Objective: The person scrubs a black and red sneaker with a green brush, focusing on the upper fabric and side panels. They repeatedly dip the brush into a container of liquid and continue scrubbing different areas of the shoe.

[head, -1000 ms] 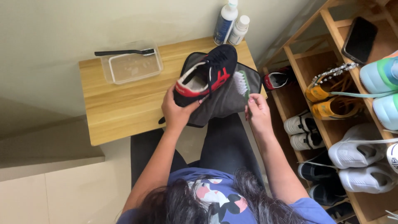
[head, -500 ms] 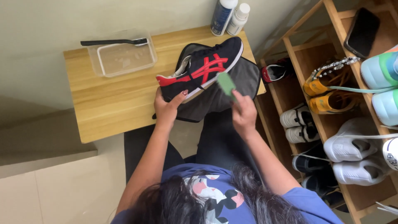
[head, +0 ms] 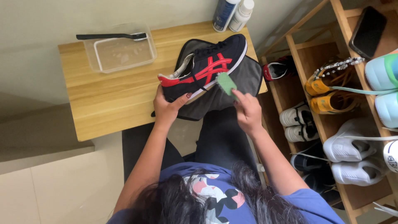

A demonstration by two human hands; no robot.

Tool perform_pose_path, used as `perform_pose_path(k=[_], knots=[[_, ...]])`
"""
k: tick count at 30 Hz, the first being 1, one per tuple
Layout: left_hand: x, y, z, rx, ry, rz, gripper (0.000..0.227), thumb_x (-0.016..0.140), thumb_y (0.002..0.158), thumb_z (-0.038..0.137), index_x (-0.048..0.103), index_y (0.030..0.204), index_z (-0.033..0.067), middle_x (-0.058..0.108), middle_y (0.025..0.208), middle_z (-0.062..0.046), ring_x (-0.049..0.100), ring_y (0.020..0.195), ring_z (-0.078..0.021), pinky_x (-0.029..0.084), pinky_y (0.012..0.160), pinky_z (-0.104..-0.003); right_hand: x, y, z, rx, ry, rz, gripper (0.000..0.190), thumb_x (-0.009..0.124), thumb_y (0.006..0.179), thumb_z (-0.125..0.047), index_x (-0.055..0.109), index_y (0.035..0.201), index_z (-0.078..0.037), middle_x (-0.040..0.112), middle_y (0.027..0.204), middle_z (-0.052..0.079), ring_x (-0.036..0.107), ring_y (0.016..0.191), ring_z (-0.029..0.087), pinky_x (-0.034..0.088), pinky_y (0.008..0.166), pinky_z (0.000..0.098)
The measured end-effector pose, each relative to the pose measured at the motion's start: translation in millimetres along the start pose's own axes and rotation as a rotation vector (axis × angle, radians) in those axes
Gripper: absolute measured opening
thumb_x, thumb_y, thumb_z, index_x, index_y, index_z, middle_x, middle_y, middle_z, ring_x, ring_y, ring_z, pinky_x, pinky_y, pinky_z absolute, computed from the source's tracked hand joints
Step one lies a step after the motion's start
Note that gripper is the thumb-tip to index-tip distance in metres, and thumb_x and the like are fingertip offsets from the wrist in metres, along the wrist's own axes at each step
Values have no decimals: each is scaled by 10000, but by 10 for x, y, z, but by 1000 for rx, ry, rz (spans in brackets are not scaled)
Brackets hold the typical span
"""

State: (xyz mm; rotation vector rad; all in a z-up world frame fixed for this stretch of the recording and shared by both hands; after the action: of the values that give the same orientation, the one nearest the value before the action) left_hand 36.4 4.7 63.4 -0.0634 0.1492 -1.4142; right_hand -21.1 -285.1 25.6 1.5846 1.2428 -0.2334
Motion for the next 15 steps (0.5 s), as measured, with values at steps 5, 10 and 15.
perform_pose_path(k=[5, 10, 15], knots=[[-41, 42, -231, 18, 11, 11, 769, 1006, 569, 421, 661, 1215, 186, 745, 1109, -111, 696, 1128, -281, 542, 960, -443, -214, 188, -54, 258, 118, 32, 407, 576, 1007, -18, 655, 1401, -86, 653, 1132, 204, 639, 1095, 383, 481, 994, 473], [-140, 107, -242, 68, 77, 20, 801, 1000, 542, 475, 639, 1212, 226, 750, 1113, -73, 706, 1115, -280, 558, 963, -417, -269, 244, 78, 216, 98, 31, 449, 638, 943, 7, 700, 1372, -110, 682, 1094, 215, 662, 1066, 402, 505, 985, 468], [-231, -60, 105, 444, 217, -37, 814, 945, 595, 338, 577, 1250, 25, 689, 1120, -272, 658, 1118, -470, 523, 1001, -550, -509, 779, -286, 265, 204, 93, 403, 595, 1074, 1, 639, 1460, -104, 703, 1065, 184, 659, 1009, 261, 517, 927, 404]])
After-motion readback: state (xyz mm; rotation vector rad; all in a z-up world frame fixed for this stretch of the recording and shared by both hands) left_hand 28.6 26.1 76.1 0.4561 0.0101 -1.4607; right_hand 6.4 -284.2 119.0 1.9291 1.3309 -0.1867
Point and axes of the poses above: each hand's wrist, its own y-axis towards the middle knuckle, its own x-axis out of the palm, z = x × y, the point moved 2 cm from there along y, towards the middle knuckle
